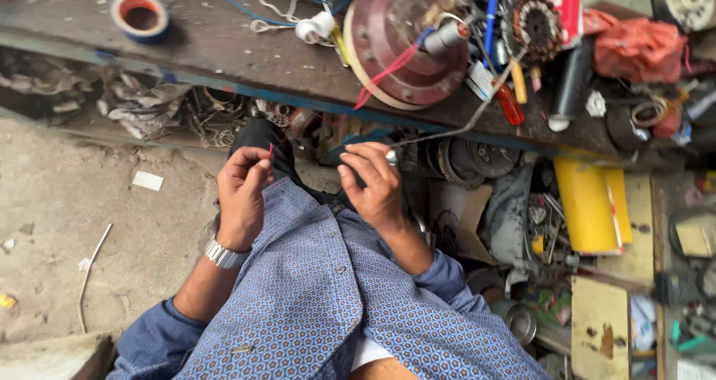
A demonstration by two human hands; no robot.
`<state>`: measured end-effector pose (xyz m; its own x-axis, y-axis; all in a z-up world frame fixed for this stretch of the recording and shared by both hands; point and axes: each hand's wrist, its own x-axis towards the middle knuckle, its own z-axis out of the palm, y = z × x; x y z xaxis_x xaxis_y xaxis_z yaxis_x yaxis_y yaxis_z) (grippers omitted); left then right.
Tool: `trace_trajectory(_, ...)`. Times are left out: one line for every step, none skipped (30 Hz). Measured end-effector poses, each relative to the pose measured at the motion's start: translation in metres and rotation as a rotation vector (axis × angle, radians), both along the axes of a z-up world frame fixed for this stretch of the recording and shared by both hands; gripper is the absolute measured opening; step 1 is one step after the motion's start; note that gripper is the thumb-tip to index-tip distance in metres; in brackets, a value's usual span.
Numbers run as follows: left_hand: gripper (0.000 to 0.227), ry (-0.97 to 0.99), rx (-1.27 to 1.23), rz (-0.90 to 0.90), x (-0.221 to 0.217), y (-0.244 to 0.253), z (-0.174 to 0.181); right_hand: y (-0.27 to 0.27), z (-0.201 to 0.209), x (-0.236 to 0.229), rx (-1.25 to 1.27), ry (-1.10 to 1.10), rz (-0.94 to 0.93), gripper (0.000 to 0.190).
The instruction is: The person strips and twists red and blue wires, then wraps them with blue electrical tape. They use scissors to cut the tape and continue wrapping the wires, occasionally adjusting the connections.
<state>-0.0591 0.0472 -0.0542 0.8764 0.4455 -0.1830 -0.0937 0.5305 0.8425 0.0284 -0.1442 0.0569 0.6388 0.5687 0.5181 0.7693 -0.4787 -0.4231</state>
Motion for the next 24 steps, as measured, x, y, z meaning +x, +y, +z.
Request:
trace_trajectory(0.007, 0.030, 0.067, -0.032, -0.003, -0.002, 0.003, -0.004, -0.001, -0.002, 0.014, 0.026, 0.008, 0.016)
trace_trajectory(0.007, 0.059, 0.135, -0.063, -0.006, -0.005, 0.006, -0.009, -0.002, -0.003, 0.020, 0.041, 0.004, 0.016)
trace_trajectory(0.006, 0.041, 0.188, -0.070, -0.006, -0.007, 0.009, -0.009, -0.003, 0.000, 0.031, 0.053, 0.005, 0.016)
trace_trajectory(0.005, 0.021, 0.240, -0.078, -0.006, -0.008, 0.013, -0.009, -0.003, 0.003, 0.042, 0.064, 0.006, 0.017)
trace_trajectory(0.005, 0.004, 0.288, -0.085, -0.009, -0.011, 0.016, -0.009, -0.003, 0.006, 0.054, 0.081, 0.019, 0.016)
trace_trajectory(0.005, 0.026, 0.280, -0.090, -0.011, -0.012, 0.020, -0.008, -0.003, 0.009, 0.066, 0.097, 0.032, 0.016)
trace_trajectory(0.006, 0.042, 0.273, -0.091, -0.011, -0.011, 0.023, -0.009, -0.001, 0.013, 0.079, 0.107, 0.049, 0.016)
trace_trajectory(0.006, 0.058, 0.265, -0.092, -0.011, -0.012, 0.026, -0.010, 0.000, 0.014, 0.075, 0.089, 0.033, 0.016)
trace_trajectory(0.006, 0.044, 0.264, -0.082, -0.010, -0.013, 0.028, -0.009, 0.001, 0.016, 0.075, 0.072, 0.026, 0.016)
trace_trajectory(0.006, 0.030, 0.263, -0.072, -0.010, -0.012, 0.030, -0.010, 0.001, 0.018, 0.075, 0.054, 0.018, 0.016)
trace_trajectory(0.006, 0.027, 0.262, -0.054, -0.013, -0.012, 0.030, -0.013, 0.001, 0.018, 0.095, 0.085, 0.005, 0.016)
trace_trajectory(0.006, 0.031, 0.250, -0.083, -0.012, -0.013, 0.030, -0.016, 0.000, 0.018, 0.116, 0.116, -0.008, 0.015)
trace_trajectory(0.007, 0.043, 0.243, -0.098, -0.014, -0.014, 0.029, -0.017, -0.003, 0.017, 0.140, 0.153, -0.006, 0.014)
trace_trajectory(0.008, 0.054, 0.235, -0.112, -0.015, -0.013, 0.028, -0.018, -0.007, 0.014, 0.156, 0.254, 0.008, 0.019)
trace_trajectory(0.008, 0.038, 0.259, -0.170, -0.017, -0.013, 0.027, -0.018, -0.011, 0.010, 0.172, 0.357, 0.032, 0.023)
trace_trajectory(0.008, 0.022, 0.283, -0.229, -0.017, -0.014, 0.026, -0.018, -0.015, 0.006, 0.185, 0.460, 0.058, 0.028)
trace_trajectory(0.007, 0.006, 0.304, -0.288, -0.018, -0.016, 0.025, -0.020, -0.020, 0.001, 0.192, 0.547, 0.116, 0.030)
trace_trajectory(0.008, 0.017, 0.263, -0.309, -0.018, -0.019, 0.025, -0.022, -0.024, -0.005, 0.197, 0.634, 0.174, 0.033)
trace_trajectory(0.008, 0.024, 0.217, -0.334, -0.017, -0.024, 0.025, -0.024, -0.028, -0.008, 0.198, 0.720, 0.227, 0.035)
trace_trajectory(0.009, 0.032, 0.171, -0.358, -0.015, -0.027, 0.025, -0.025, -0.033, -0.006, 0.178, 0.648, 0.232, 0.031)
trace_trajectory(0.009, 0.004, 0.114, -0.344, -0.012, -0.031, 0.025, -0.027, -0.038, -0.006, 0.156, 0.582, 0.231, 0.027)
trace_trajectory(0.010, -0.025, 0.057, -0.329, -0.006, -0.033, 0.024, -0.027, -0.043, -0.006, 0.135, 0.516, 0.230, 0.024)
trace_trajectory(0.011, -0.054, -0.001, -0.318, -0.005, -0.035, 0.023, -0.026, -0.046, -0.007, 0.274, 0.707, 0.209, 0.029)
trace_trajectory(0.012, -0.031, -0.013, -0.318, -0.007, -0.038, 0.024, -0.025, -0.048, -0.008, 0.413, 0.897, 0.183, 0.033)
